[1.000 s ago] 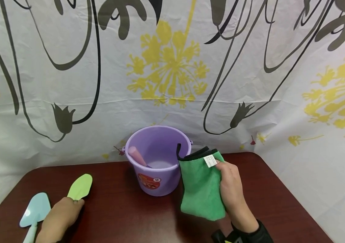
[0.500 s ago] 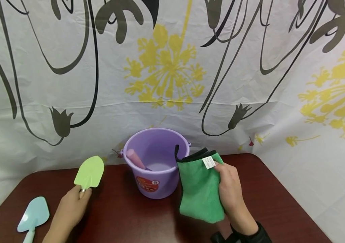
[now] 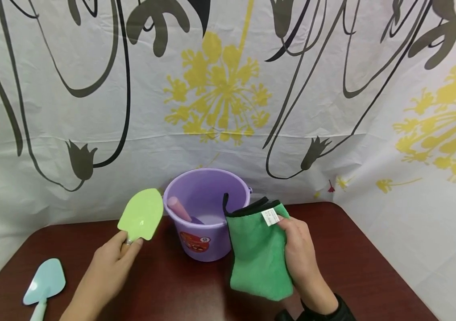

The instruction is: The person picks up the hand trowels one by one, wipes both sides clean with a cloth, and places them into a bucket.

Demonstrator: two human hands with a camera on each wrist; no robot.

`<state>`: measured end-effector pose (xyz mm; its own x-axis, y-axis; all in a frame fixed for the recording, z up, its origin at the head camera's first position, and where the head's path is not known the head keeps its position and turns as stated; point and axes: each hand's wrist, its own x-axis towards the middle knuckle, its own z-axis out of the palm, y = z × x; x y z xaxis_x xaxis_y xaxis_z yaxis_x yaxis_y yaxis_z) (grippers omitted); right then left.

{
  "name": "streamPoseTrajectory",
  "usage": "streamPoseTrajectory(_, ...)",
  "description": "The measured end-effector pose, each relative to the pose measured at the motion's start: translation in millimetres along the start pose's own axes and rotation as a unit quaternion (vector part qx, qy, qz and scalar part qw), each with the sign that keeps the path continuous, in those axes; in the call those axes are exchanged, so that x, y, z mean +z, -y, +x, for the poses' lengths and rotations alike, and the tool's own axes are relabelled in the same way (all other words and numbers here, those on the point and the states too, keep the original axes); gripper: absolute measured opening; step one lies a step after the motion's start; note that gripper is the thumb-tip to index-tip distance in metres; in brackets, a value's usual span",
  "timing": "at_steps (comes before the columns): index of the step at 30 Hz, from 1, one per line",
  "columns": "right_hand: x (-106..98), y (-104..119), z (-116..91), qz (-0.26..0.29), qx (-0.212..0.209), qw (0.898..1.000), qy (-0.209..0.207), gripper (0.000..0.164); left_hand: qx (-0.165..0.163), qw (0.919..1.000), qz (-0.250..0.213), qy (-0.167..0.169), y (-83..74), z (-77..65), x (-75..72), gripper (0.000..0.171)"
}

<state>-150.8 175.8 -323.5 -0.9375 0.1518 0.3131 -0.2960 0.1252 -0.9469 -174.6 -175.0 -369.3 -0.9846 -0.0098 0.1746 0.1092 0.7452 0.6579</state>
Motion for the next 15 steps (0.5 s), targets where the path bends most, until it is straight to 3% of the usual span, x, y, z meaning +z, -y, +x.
streamPoseTrajectory(5, 6, 2, -4, 0.003, 0.017, 1.0, 0.017, 0.042, 0.022, 0.9987, -0.041, 0.022, -24.7, -10.5, 6.8, 0.027)
streamPoseTrajectory(10, 16, 6, -9, 0.014, 0.028, 0.999, 0.04, 0.039, 0.042, 0.9973, -0.053, 0.029, -45.2, -21.4, 14.2, 0.023)
streamPoseTrajectory(15, 28, 8, -13, 0.024, 0.081, 0.996, 0.039, 0.034, 0.078, 0.9946, -0.064, 0.023, -62.4, -32.7, 21.5, 0.025)
